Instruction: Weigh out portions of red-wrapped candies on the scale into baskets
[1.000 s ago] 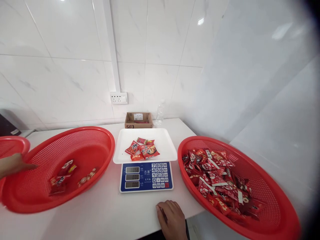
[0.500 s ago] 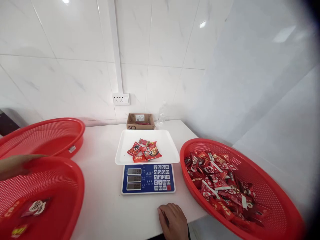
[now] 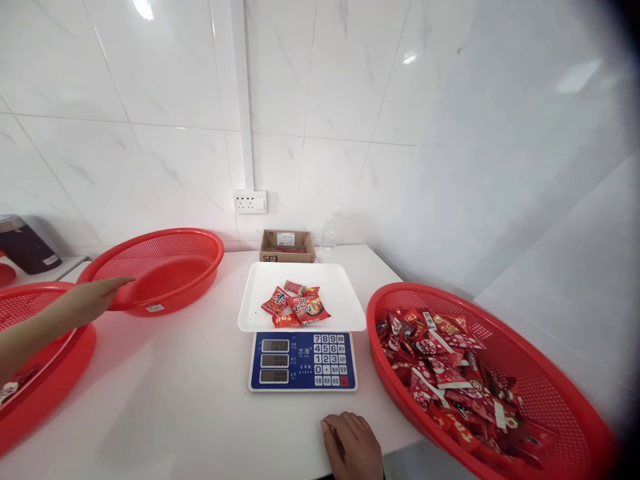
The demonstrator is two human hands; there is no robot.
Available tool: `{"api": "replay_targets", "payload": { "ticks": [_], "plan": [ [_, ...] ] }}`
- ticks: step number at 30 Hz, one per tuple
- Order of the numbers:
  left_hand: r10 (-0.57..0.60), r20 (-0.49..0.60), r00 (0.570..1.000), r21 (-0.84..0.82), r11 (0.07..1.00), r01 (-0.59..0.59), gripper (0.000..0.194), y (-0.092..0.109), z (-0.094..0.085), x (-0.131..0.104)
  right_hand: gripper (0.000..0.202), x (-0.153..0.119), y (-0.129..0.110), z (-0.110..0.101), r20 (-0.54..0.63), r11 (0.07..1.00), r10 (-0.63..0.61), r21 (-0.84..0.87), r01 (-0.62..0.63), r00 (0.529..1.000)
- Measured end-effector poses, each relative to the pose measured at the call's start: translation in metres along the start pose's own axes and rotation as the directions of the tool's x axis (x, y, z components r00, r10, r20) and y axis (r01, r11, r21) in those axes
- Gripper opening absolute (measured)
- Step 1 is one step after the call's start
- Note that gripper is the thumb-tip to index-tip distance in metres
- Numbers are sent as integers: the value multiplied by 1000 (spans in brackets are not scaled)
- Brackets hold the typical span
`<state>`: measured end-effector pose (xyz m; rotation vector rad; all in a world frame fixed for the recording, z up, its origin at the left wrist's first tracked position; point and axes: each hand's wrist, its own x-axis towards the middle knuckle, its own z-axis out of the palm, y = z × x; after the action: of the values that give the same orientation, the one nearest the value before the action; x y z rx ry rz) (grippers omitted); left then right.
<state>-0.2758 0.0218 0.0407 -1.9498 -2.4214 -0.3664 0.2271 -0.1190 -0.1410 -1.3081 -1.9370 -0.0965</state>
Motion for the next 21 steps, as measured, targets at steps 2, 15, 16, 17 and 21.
{"api": "replay_targets", "payload": {
  "ticks": [2,15,16,17,21],
  "plan": [
    [-31,145,989,-61,997,41,50,26,4,-4,27,-1,1,2,-9,1000,3,2,-3,1000],
    [284,116,952,-279,929,-243,67,170,37,-44,19,6,-2,-9,8,998,-59,-10,59,998],
    [326,84,942,-284,913,-291,65,179,41,-44,20,7,-3,-10,3,998,-56,-14,56,998],
    [385,62,921,-294,889,-352,64,190,45,-45,21,8,-4,-10,0,998,-52,-18,52,999],
    [596,102,796,-362,768,-528,65,237,60,-49,22,9,-6,-11,15,999,-31,-23,31,999]
  ]
}}
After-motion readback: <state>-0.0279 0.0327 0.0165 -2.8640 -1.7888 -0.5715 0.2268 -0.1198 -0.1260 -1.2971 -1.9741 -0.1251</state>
